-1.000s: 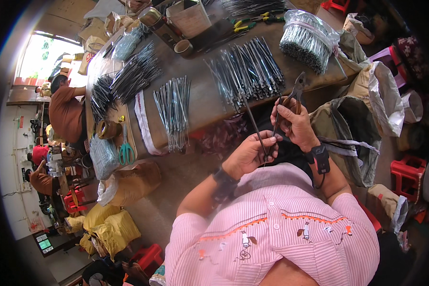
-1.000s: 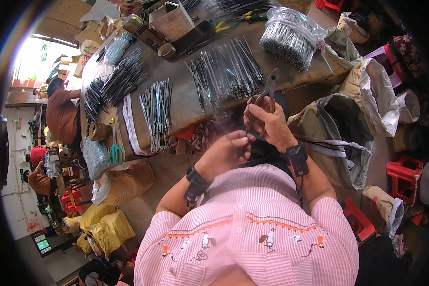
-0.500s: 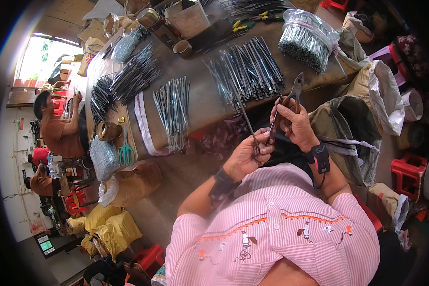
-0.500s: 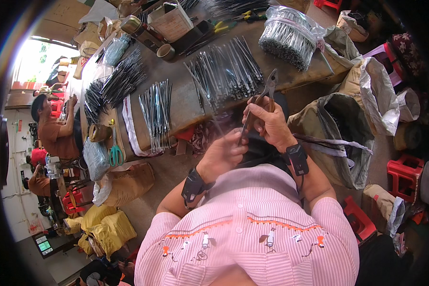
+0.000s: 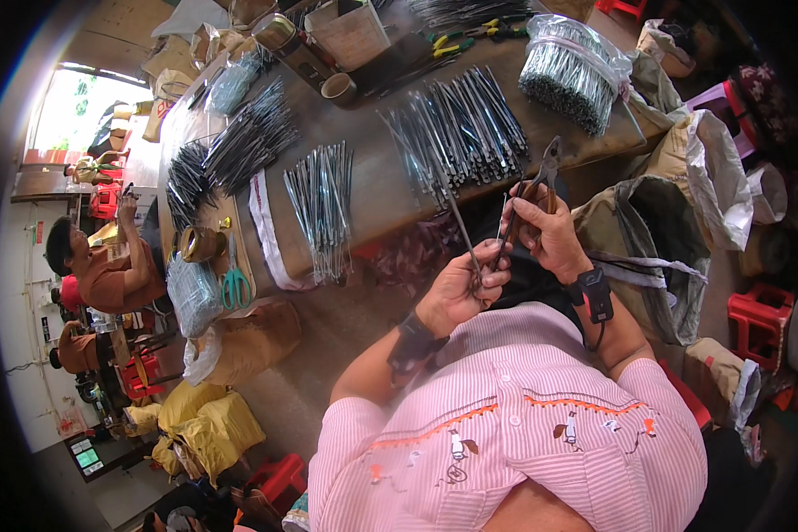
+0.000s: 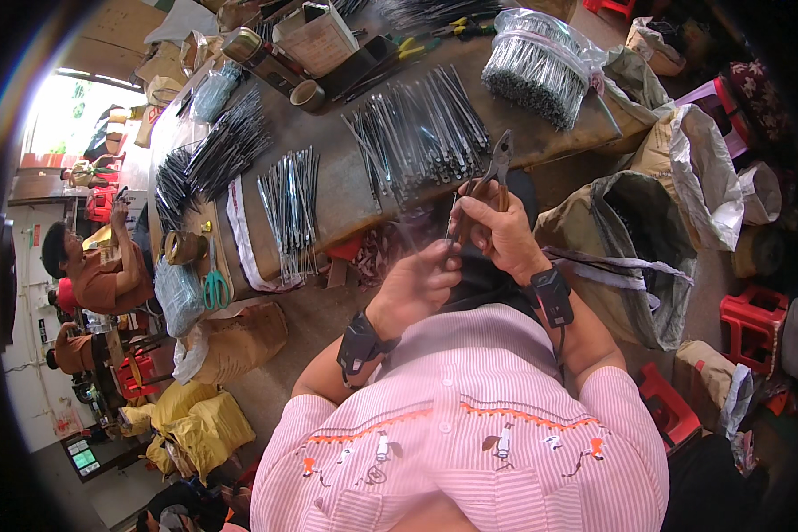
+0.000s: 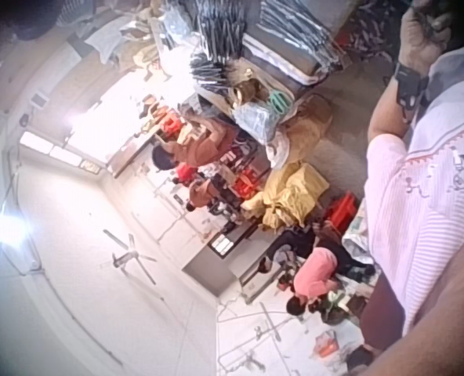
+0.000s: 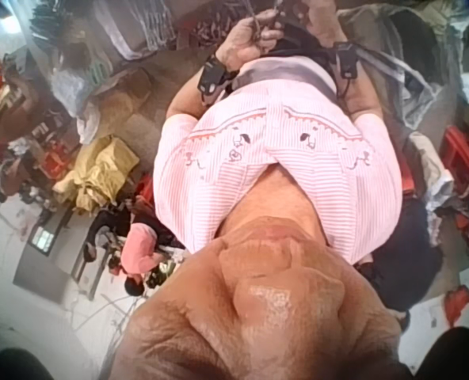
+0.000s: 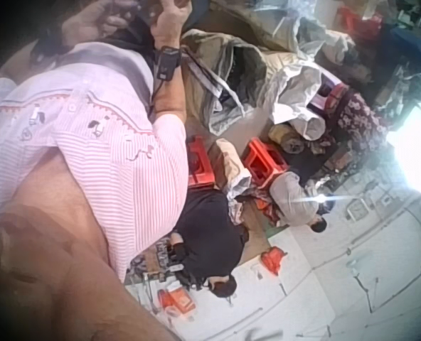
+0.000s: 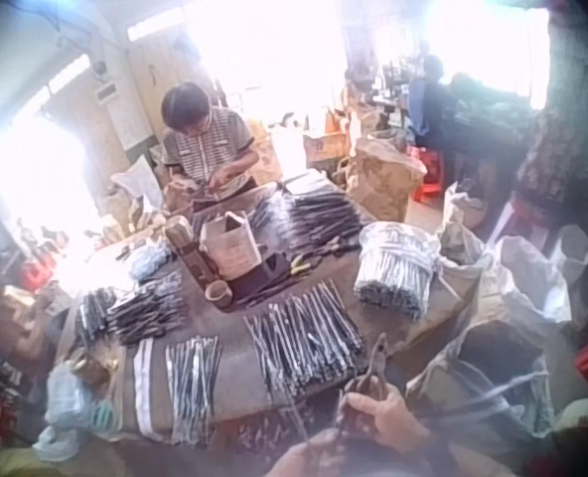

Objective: The person uses pliers to cut metal rods one at a time and places the cut pieces on the table. The person repeats this action throughout the clip, handling each rod individually.

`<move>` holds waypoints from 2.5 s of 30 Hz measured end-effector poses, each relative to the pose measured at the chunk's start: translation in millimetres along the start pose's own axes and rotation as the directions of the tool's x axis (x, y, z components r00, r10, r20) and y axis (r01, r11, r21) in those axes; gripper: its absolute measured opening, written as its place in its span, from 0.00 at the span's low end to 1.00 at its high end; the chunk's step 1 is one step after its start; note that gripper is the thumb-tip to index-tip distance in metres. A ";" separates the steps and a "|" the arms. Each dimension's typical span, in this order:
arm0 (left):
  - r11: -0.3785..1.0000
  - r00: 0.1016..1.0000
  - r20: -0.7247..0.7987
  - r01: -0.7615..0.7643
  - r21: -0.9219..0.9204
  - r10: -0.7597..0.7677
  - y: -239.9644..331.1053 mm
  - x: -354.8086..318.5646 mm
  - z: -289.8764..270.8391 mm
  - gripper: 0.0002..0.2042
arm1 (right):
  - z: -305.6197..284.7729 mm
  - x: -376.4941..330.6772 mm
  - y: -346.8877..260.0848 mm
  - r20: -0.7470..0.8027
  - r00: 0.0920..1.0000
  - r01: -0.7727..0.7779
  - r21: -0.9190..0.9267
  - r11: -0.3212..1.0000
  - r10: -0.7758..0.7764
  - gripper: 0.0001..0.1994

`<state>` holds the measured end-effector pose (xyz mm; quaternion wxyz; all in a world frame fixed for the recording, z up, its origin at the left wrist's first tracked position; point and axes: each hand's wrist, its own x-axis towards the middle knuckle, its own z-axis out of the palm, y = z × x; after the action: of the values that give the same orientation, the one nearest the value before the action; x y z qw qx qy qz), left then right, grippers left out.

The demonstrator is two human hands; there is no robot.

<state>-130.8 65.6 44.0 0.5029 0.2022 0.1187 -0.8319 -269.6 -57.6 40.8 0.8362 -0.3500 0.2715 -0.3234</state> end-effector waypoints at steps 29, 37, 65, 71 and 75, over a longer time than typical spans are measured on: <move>0.979 0.991 -0.130 -0.066 -0.195 0.041 -4.9 11.9 -9.8 0.06 | -23.0 2.3 13.0 -0.101 0.969 -0.208 0.165 0.964 0.226 0.11; 0.973 0.992 -0.123 -0.045 -0.226 0.017 -5.8 12.9 -10.8 0.06 | -26.3 1.2 17.5 -0.096 0.966 -0.222 0.152 0.963 0.238 0.11; 0.254 0.730 0.142 -0.404 0.879 0.669 -5.5 -1.5 24.0 0.12 | -41.6 -51.8 -14.0 0.329 0.943 0.262 -0.826 0.499 0.049 0.28; -0.128 0.569 0.380 -0.432 0.893 0.729 -2.6 -1.9 32.7 0.11 | -30.4 -50.5 -25.3 0.313 0.948 0.253 -0.859 0.446 0.065 0.31; -0.174 0.557 0.402 -0.417 0.892 0.726 -1.3 -2.9 34.3 0.11 | -26.6 -50.5 -29.7 0.321 0.946 0.289 -0.887 0.359 0.032 0.32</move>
<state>-138.2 54.8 75.8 0.5544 0.5962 -0.4675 -0.3444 -330.7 -47.8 58.7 0.4960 -0.8206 0.2541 -0.1265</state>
